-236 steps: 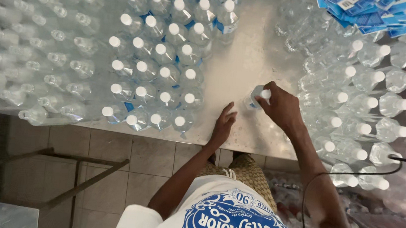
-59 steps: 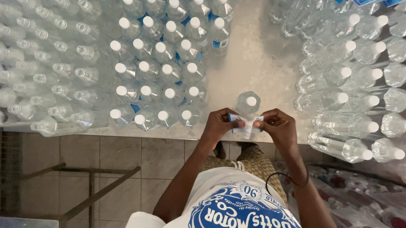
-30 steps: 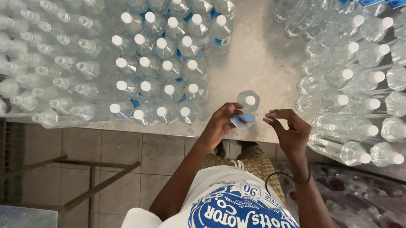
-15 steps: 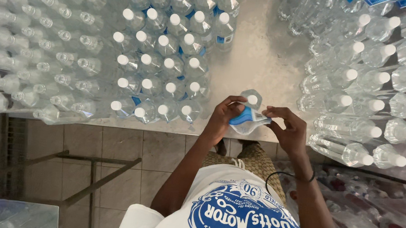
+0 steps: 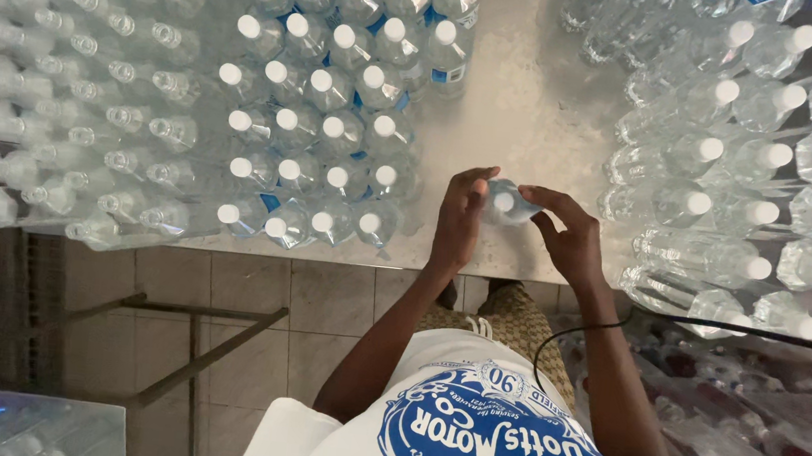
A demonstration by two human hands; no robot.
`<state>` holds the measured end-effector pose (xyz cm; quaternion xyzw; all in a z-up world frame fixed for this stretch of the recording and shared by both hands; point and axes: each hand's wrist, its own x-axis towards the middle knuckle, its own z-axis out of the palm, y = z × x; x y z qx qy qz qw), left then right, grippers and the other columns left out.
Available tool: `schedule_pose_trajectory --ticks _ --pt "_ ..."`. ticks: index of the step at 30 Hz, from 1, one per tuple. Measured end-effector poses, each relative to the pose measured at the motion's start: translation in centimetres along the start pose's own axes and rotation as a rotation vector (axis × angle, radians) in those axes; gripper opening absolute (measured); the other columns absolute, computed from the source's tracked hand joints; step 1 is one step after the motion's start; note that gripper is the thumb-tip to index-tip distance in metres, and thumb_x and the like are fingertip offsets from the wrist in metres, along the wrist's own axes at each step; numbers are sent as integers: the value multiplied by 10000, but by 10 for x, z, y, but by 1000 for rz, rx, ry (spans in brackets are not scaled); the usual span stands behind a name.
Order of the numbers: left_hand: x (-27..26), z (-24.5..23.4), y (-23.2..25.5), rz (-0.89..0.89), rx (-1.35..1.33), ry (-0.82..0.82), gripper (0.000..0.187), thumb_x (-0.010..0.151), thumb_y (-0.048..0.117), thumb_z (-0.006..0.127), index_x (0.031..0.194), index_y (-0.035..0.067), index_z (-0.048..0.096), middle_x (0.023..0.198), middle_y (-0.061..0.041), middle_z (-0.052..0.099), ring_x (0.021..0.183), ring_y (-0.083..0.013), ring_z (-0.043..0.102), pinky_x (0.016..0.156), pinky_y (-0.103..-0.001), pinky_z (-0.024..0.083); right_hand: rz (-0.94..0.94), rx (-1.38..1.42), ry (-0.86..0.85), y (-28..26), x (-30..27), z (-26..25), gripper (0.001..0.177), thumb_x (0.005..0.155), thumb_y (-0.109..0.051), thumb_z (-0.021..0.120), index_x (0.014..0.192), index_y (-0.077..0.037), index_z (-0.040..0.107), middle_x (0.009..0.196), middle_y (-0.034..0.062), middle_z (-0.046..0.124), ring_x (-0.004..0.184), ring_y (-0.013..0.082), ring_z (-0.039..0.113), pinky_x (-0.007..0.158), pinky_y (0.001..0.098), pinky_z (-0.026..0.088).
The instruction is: The person repeatedly picks up a small blue label, wraps it around a clear plastic water bottle, and places the labeled bottle on a metal table among many others. The process is repeated continuously throughout the clip.
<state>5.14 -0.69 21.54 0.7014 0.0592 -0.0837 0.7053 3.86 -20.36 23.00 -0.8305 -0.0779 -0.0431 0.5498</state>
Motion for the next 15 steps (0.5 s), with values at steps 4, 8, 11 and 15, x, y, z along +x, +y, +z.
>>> schedule_pose_trajectory --ticks 4,8,11,15 --pt "-7 -1 -16 76 202 -11 527 1142 518 564 1555 198 624 1587 -133 499 1552 -393 412 1334 -567 253 -42 -54 -21 6 4 -1 435 975 93 768 1359 -109 783 1290 144 791 1244 395 724 1024 563 572" --pt "-10 -1 -21 -18 -55 -92 631 1189 559 490 1676 157 463 1676 -189 460 1630 -433 289 1327 -634 183 -57 -88 -115 -12 6 -7 479 999 101 711 1451 -57 698 1346 221 736 1263 471 683 1014 634 557" --pt "-7 0 -44 -4 -69 -109 635 1188 540 493 1691 157 443 1707 -181 440 1654 -412 251 1349 -615 156 7 -62 -213 -19 4 -9 589 1012 6 717 1573 -99 573 1492 198 638 1384 460 592 1108 640 486" --pt "-7 4 -56 24 -79 -131 646 1199 516 452 1725 146 391 1762 -177 374 1675 -393 206 1364 -605 121 224 -16 -346 -17 0 -8 1021 959 -299 840 1771 -133 244 1684 264 427 1515 551 390 1231 750 296"
